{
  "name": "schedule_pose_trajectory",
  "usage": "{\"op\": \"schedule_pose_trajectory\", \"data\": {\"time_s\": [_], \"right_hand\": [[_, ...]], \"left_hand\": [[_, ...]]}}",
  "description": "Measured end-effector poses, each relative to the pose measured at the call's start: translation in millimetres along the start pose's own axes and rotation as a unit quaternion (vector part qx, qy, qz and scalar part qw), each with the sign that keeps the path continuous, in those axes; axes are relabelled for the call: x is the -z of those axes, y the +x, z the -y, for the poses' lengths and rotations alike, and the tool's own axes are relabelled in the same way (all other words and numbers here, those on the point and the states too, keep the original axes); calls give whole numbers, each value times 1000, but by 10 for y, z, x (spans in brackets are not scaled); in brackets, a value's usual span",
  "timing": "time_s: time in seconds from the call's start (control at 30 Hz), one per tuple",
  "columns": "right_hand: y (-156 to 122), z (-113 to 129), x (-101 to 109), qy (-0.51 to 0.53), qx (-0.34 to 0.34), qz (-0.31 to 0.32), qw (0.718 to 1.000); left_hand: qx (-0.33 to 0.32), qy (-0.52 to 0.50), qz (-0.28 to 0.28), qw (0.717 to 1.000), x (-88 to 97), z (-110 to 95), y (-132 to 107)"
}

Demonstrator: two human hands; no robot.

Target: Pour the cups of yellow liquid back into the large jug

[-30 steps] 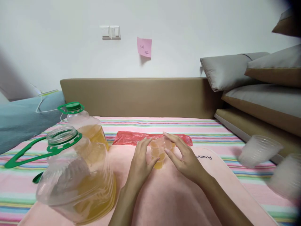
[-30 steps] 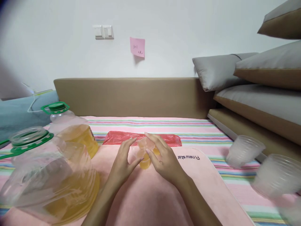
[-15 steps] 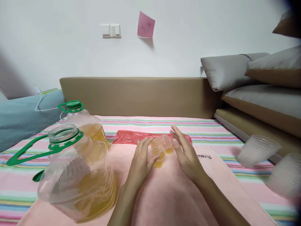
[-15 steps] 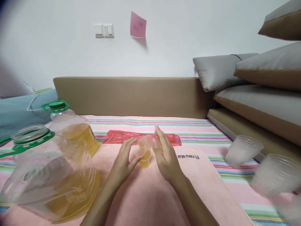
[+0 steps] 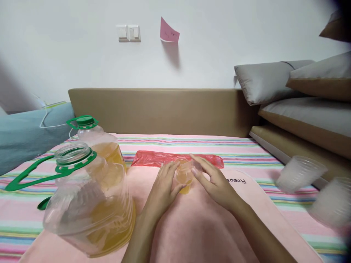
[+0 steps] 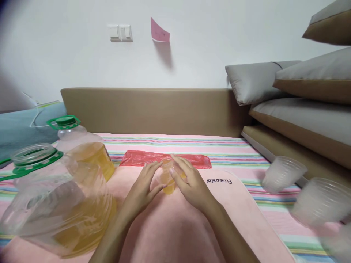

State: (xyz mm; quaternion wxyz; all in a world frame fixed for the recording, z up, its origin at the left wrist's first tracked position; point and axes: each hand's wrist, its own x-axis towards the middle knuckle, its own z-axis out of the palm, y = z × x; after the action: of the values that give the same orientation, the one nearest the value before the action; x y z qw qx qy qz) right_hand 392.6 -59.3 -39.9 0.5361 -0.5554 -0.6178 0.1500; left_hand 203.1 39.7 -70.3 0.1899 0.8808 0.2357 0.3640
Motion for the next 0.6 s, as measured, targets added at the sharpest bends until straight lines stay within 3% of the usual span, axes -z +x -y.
{"op": "schedule_pose_trajectory", "data": {"time_s": [0.17,0.27,0.37,0.5,0.6], "right_hand": [[20,1,11,-9,21,-14,1000],[32,1,-19,-8,33,-68,997],[37,-11,-55,-5,17,-107,994],[40,-42,-63,38,-9,-110,993],[45,-58,-37,29,-30,-109,993]], "left_hand": [[4,-9,5,1000,-7,-2,-13],[15,-15,-1,1000,-11,-53,-19],[45,-39,-28,998,17,-139,-8],[87,-91,-82,989,83,-219,21],[97,-95,-91,986,104,-226,30]]}}
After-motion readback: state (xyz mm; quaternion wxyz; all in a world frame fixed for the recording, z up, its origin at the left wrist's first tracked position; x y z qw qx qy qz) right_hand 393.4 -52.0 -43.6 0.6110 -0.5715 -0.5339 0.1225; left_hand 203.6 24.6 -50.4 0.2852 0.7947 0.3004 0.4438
